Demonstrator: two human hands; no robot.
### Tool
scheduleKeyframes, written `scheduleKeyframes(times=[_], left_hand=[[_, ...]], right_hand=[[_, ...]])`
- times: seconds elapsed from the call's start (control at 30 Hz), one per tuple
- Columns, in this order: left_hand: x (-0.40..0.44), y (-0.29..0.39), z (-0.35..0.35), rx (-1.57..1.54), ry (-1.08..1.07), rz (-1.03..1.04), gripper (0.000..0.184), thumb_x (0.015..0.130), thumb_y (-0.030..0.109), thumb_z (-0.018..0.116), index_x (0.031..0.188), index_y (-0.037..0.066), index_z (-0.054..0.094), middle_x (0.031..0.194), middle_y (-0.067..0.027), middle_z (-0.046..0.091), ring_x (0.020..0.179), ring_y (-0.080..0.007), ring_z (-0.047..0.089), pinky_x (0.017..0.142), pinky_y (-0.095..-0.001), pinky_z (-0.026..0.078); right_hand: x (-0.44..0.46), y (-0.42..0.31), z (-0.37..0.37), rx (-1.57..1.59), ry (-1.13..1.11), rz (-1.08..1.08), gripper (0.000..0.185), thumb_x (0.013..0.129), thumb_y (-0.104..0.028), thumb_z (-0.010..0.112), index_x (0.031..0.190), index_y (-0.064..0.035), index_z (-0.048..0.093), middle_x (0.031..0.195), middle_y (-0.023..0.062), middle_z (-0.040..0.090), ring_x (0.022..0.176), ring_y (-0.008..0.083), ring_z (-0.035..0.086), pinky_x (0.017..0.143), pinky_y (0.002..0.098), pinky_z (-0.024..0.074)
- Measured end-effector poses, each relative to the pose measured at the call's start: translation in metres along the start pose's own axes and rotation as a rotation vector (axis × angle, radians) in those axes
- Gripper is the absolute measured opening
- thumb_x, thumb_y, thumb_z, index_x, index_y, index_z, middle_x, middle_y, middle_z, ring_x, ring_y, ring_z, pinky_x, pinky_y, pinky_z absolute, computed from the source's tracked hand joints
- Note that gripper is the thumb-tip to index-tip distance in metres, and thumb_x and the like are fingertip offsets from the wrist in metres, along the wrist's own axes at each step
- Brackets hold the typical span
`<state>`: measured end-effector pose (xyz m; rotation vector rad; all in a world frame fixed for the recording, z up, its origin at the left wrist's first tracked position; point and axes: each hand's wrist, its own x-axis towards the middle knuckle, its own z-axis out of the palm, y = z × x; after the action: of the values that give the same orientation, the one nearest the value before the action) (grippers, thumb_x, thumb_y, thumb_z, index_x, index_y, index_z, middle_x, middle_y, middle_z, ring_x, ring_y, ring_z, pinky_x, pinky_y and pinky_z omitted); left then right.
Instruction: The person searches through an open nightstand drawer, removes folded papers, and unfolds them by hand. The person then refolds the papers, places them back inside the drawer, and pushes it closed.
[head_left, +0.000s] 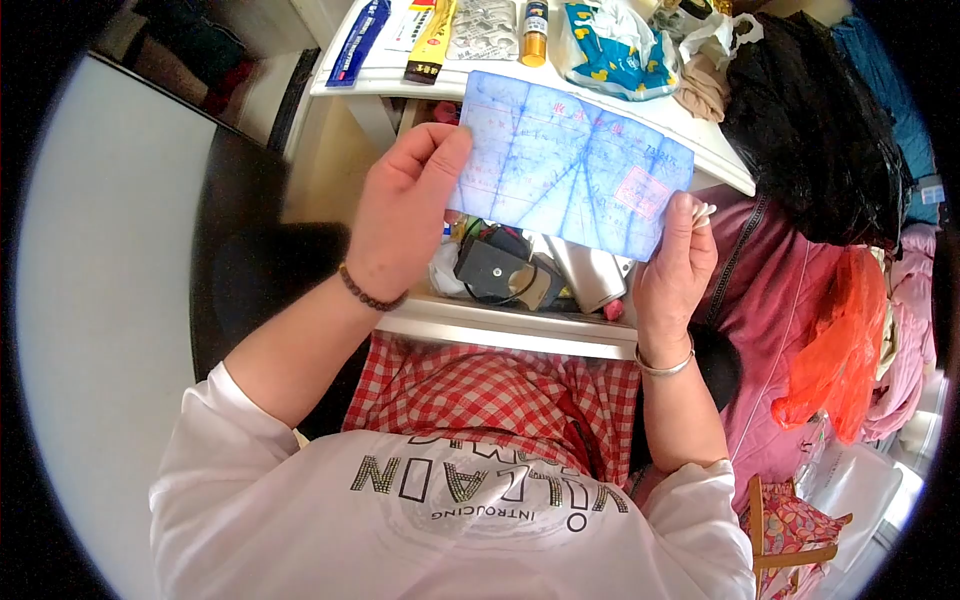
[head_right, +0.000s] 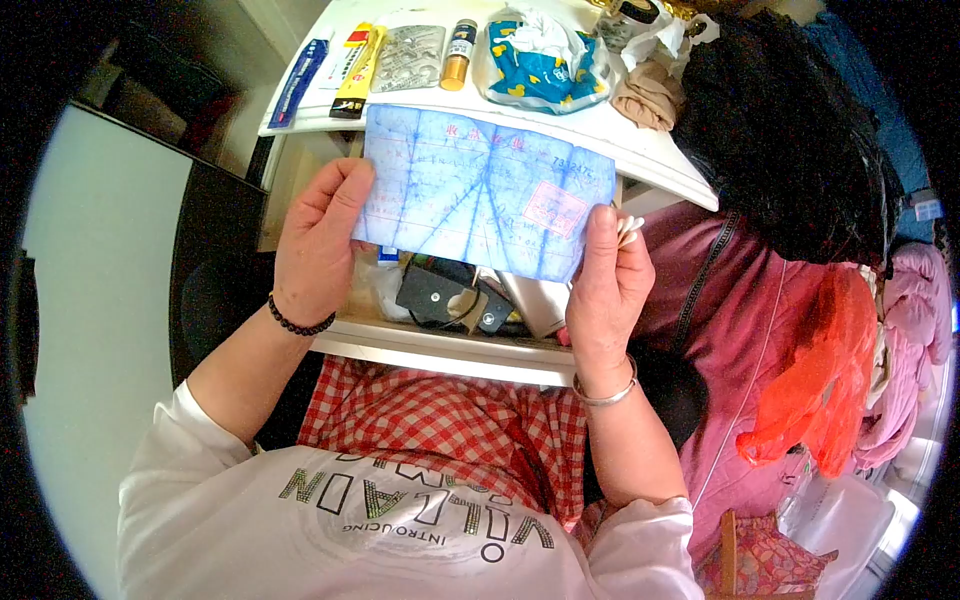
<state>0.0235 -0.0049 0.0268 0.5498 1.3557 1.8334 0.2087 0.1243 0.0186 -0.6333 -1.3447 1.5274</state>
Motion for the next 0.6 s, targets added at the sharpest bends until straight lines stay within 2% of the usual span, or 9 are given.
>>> scheduleKeyframes(times=[0.17, 0.27, 0.33, 0.37, 0.43, 0.6], left_hand=[[0.000, -0.001, 0.001, -0.041, 0.002, 0.003, 0.019, 0.093, 0.024, 0.051, 0.094, 0.005, 0.058, 0.076, 0.0053, 0.056, 0.063, 0.0005, 0.046, 0.051, -0.0149, 0.037], [0.001, -0.003, -0.002, -0.019, -0.028, 0.006, 0.020, 0.093, 0.023, 0.051, 0.095, 0.005, 0.058, 0.078, 0.0042, 0.057, 0.067, -0.0009, 0.049, 0.057, -0.0165, 0.041], [0.002, -0.003, 0.000, -0.075, -0.076, -0.014, 0.021, 0.091, 0.023, 0.053, 0.099, 0.003, 0.058, 0.085, 0.0014, 0.059, 0.075, -0.0044, 0.054, 0.067, -0.0196, 0.046], [0.001, -0.001, 0.003, -0.074, -0.075, -0.012, 0.021, 0.091, 0.023, 0.053, 0.099, 0.003, 0.058, 0.085, 0.0014, 0.059, 0.075, -0.0044, 0.054, 0.067, -0.0196, 0.046], [-0.002, 0.006, 0.012, -0.063, -0.087, -0.052, 0.025, 0.090, 0.021, 0.056, 0.104, 0.001, 0.057, 0.094, -0.0021, 0.062, 0.084, -0.0080, 0.057, 0.076, -0.0227, 0.047], [0.002, 0.022, 0.007, -0.036, -0.192, -0.088, 0.029, 0.088, 0.018, 0.058, 0.111, 0.000, 0.056, 0.101, -0.0041, 0.062, 0.088, -0.0088, 0.057, 0.079, -0.0234, 0.046]], right_hand=[[-0.001, -0.003, 0.002, 0.005, -0.010, 0.014, 0.018, 0.093, -0.019, 0.050, 0.091, -0.0037, 0.060, 0.087, -0.0016, 0.060, 0.077, 0.0023, 0.051, 0.072, 0.0179, 0.0409], [0.000, 0.000, 0.001, 0.011, -0.006, 0.018, 0.017, 0.093, -0.019, 0.050, 0.091, -0.0040, 0.060, 0.087, -0.0019, 0.060, 0.077, 0.0023, 0.051, 0.072, 0.0180, 0.0408], [-0.001, 0.003, -0.003, -0.006, -0.001, 0.031, 0.017, 0.093, -0.018, 0.050, 0.091, -0.0042, 0.060, 0.087, -0.0020, 0.060, 0.077, 0.0023, 0.051, 0.072, 0.0180, 0.0408], [-0.002, 0.005, -0.004, -0.023, 0.003, 0.044, 0.017, 0.093, -0.018, 0.050, 0.090, -0.0043, 0.060, 0.087, -0.0021, 0.060, 0.077, 0.0022, 0.051, 0.072, 0.0180, 0.0408], [-0.003, 0.003, -0.004, -0.053, -0.014, 0.033, 0.017, 0.093, -0.018, 0.050, 0.090, -0.0044, 0.060, 0.087, -0.0022, 0.060, 0.077, 0.0021, 0.051, 0.071, 0.0180, 0.0408], [0.007, -0.009, -0.003, -0.127, -0.067, 0.002, 0.018, 0.094, -0.017, 0.049, 0.091, -0.0037, 0.060, 0.088, -0.0009, 0.061, 0.077, 0.0031, 0.053, 0.070, 0.0185, 0.0424]])
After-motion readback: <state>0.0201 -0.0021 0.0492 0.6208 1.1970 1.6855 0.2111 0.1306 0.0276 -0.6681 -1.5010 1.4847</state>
